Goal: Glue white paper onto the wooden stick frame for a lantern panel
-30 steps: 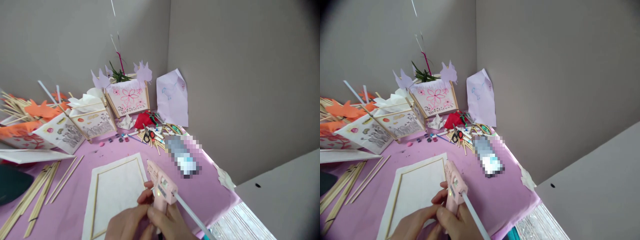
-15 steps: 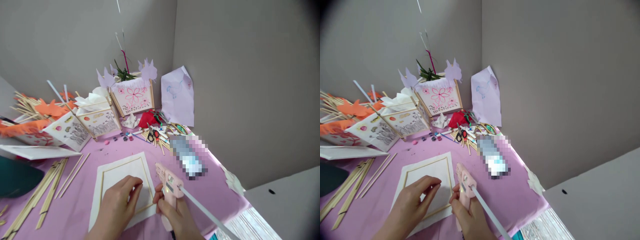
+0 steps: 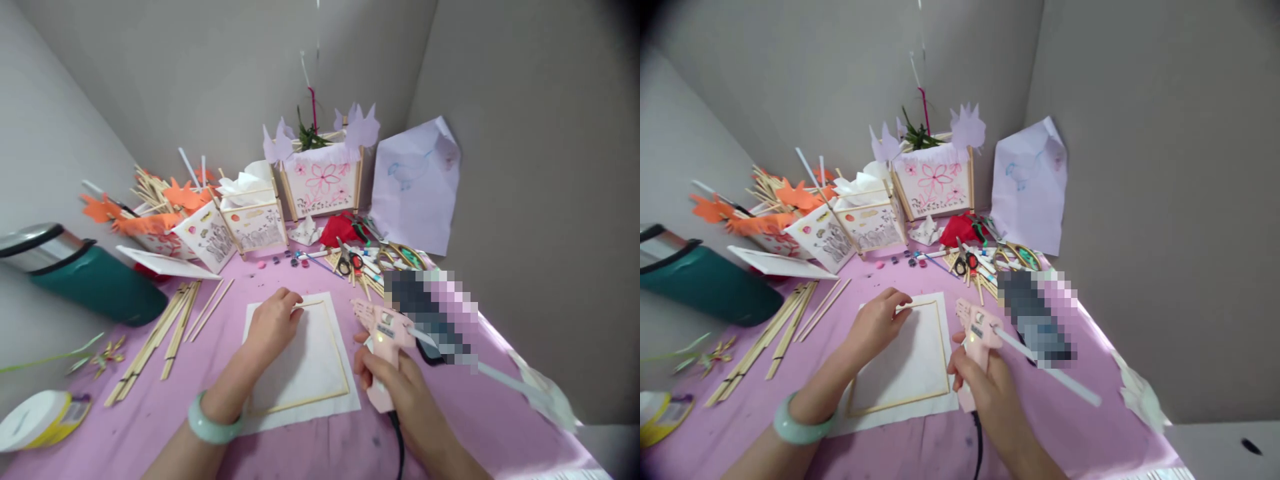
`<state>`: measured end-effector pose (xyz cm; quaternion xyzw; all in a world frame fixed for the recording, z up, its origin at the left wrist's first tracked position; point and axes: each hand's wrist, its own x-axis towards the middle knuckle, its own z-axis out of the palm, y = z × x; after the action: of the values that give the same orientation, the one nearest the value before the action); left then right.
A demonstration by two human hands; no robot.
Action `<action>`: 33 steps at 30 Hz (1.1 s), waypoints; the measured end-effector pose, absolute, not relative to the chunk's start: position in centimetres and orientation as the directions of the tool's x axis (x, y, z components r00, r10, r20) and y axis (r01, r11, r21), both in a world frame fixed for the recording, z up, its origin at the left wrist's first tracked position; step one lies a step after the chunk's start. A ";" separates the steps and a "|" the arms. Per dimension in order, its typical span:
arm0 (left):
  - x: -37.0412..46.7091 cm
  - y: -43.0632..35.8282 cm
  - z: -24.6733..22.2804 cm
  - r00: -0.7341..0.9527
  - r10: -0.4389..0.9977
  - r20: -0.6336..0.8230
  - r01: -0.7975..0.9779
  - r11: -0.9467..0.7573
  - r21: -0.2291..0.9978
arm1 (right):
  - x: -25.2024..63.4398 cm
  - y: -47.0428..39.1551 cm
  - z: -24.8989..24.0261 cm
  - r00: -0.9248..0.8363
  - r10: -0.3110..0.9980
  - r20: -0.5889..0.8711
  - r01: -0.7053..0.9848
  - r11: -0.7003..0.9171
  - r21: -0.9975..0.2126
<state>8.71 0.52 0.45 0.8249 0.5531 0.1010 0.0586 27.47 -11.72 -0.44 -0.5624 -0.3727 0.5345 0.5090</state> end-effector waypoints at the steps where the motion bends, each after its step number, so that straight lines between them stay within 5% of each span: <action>1: 8.5 0.8 0.3 0.348 0.933 0.096 0.908 -0.361 0.212 | 27.5 -11.3 -0.5 0.125 0.968 -0.217 -0.106 -0.205 -0.973; 33: 7.1 2.1 -2.7 0.259 0.965 0.045 0.917 -0.261 0.302 | 25.9 -5.1 -2.1 -0.011 0.931 -0.365 -0.040 -0.365 -0.930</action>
<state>7.05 2.12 -2.68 0.7861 0.5984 0.1109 0.1078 25.86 -5.12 -2.12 -0.5729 -0.3889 0.5953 0.4076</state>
